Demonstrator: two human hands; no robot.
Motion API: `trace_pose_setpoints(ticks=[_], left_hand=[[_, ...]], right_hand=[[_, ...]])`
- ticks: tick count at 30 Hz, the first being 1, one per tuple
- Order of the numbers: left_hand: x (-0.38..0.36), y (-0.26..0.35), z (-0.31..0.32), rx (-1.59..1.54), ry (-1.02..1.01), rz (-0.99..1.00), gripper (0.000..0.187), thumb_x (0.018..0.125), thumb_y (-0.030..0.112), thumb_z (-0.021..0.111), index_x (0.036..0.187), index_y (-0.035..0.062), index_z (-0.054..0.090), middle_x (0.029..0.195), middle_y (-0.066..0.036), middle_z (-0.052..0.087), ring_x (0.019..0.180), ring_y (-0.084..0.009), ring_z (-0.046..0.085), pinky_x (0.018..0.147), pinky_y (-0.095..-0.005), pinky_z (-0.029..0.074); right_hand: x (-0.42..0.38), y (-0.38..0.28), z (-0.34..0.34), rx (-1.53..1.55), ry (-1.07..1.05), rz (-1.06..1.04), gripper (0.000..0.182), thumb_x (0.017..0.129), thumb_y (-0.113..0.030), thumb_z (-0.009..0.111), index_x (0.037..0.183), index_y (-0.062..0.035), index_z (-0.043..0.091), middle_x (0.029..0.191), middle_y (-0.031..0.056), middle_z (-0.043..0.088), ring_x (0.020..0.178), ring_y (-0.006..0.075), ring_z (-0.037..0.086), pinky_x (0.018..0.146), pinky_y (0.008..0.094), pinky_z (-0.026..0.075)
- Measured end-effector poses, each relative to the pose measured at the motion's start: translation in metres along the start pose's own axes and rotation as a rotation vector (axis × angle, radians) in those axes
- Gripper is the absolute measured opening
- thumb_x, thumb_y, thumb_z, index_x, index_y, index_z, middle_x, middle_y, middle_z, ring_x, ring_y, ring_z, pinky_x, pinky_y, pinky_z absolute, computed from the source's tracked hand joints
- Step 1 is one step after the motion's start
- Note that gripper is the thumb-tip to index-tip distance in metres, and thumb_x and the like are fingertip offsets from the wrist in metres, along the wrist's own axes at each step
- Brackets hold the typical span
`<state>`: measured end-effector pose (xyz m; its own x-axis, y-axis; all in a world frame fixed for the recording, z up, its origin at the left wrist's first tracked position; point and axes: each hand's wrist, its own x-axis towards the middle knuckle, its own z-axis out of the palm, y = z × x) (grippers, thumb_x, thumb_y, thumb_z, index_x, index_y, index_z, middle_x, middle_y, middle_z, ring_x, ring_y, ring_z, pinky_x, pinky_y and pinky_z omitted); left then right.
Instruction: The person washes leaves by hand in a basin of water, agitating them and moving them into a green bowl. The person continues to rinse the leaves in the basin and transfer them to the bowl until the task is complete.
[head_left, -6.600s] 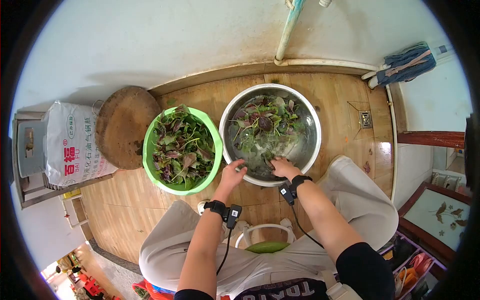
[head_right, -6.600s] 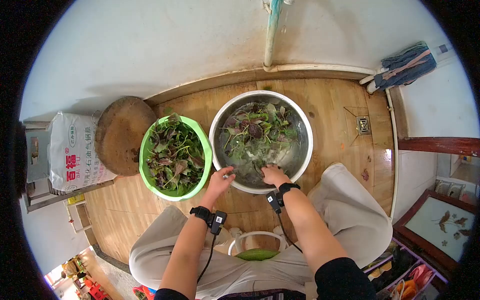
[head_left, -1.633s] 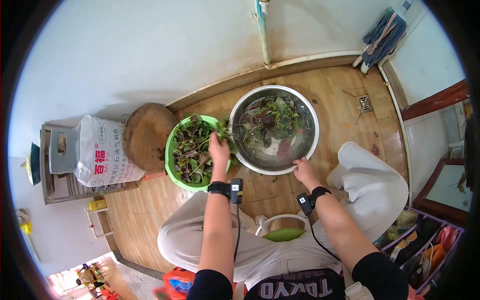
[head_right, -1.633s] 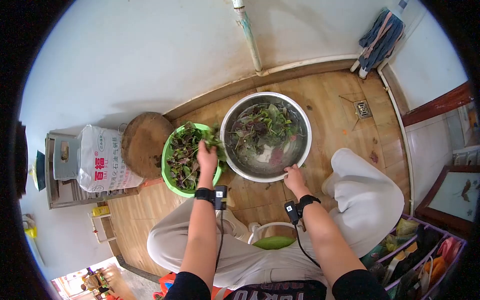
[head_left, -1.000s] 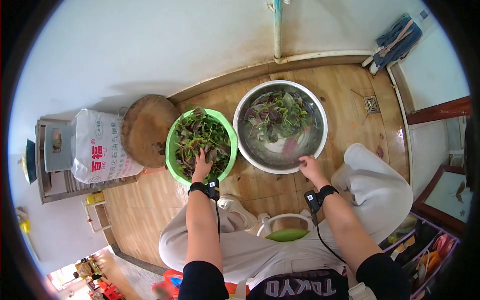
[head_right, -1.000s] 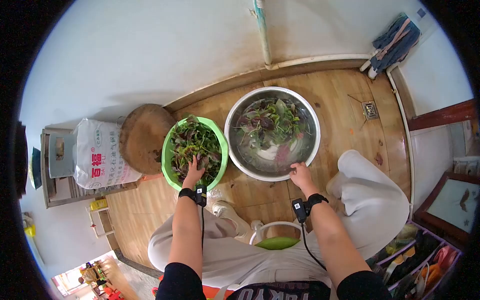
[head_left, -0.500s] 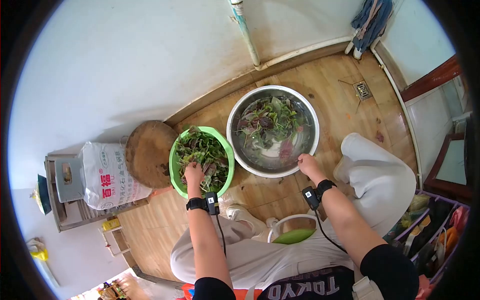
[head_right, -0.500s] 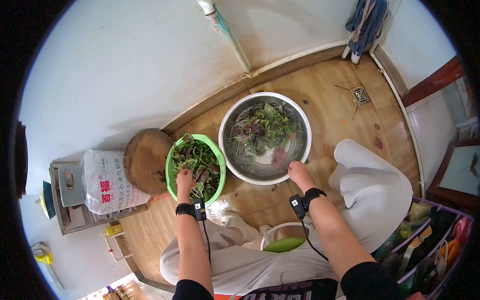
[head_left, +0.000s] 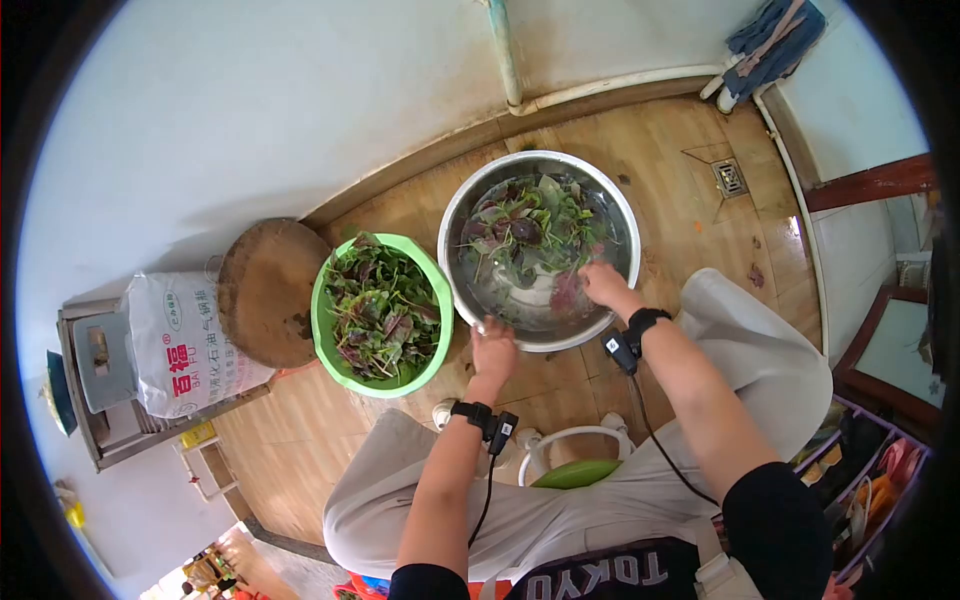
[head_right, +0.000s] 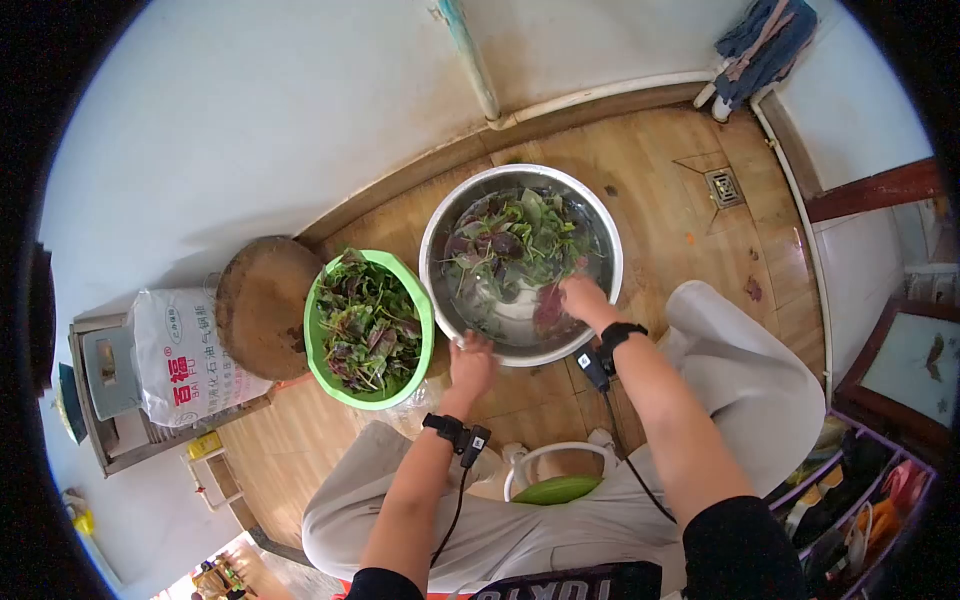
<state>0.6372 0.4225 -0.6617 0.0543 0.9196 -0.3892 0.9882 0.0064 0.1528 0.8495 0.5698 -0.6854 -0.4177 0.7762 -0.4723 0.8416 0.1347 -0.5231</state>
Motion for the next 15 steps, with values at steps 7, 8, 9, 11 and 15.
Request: trace_pose_setpoints(ticks=[7,8,9,11,15], left_hand=[[0.008,-0.015,-0.017,-0.177,0.158,-0.101,0.048,0.074,0.025,0.059,0.115,0.0040,0.047,0.131,-0.018,0.031,0.122,-0.0367,0.026,0.099,-0.0482,0.020],[0.004,-0.016,-0.020,-0.141,0.044,-0.134,0.051,0.074,0.031,0.059,0.118,0.0075,0.046,0.134,-0.018,0.024,0.125,-0.0374,0.018,0.100,-0.0478,0.018],[0.000,-0.018,-0.022,-0.103,-0.071,-0.168,0.054,0.074,0.037,0.058,0.121,0.0111,0.045,0.138,-0.017,0.017,0.127,-0.0380,0.011,0.101,-0.0474,0.016],[-0.005,-0.023,-0.014,-0.082,-0.056,-0.127,0.058,0.074,0.043,0.056,0.123,0.0140,0.044,0.139,-0.018,0.011,0.127,-0.0396,0.007,0.101,-0.0488,0.016],[-0.004,-0.025,-0.011,-0.165,-0.109,-0.111,0.061,0.074,0.050,0.055,0.125,0.0187,0.043,0.141,-0.018,-0.001,0.128,-0.0402,-0.004,0.101,-0.0503,0.015]], right_hand=[[0.037,-0.019,-0.033,-0.212,0.020,0.069,0.052,0.073,0.001,0.046,0.123,-0.0135,0.042,0.139,0.0120,0.015,0.124,0.0334,0.024,0.093,0.0485,0.035],[0.043,-0.015,-0.029,-0.266,-0.034,0.031,0.055,0.073,0.002,0.046,0.125,-0.0146,0.039,0.139,0.0120,0.014,0.125,0.0337,0.021,0.094,0.0498,0.033],[0.048,-0.010,-0.020,-0.317,-0.088,-0.010,0.058,0.073,0.003,0.045,0.128,-0.0156,0.036,0.140,0.0119,0.014,0.127,0.0340,0.018,0.095,0.0511,0.031],[0.046,-0.006,-0.006,-0.286,-0.100,-0.014,0.052,0.073,0.001,0.047,0.123,-0.0134,0.042,0.140,0.0126,0.013,0.127,0.0354,0.017,0.096,0.0503,0.029],[0.027,0.001,0.030,-0.394,-0.356,0.015,0.041,0.073,-0.005,0.049,0.114,-0.0081,0.050,0.136,0.0156,0.024,0.125,0.0358,0.022,0.098,0.0414,0.030]])
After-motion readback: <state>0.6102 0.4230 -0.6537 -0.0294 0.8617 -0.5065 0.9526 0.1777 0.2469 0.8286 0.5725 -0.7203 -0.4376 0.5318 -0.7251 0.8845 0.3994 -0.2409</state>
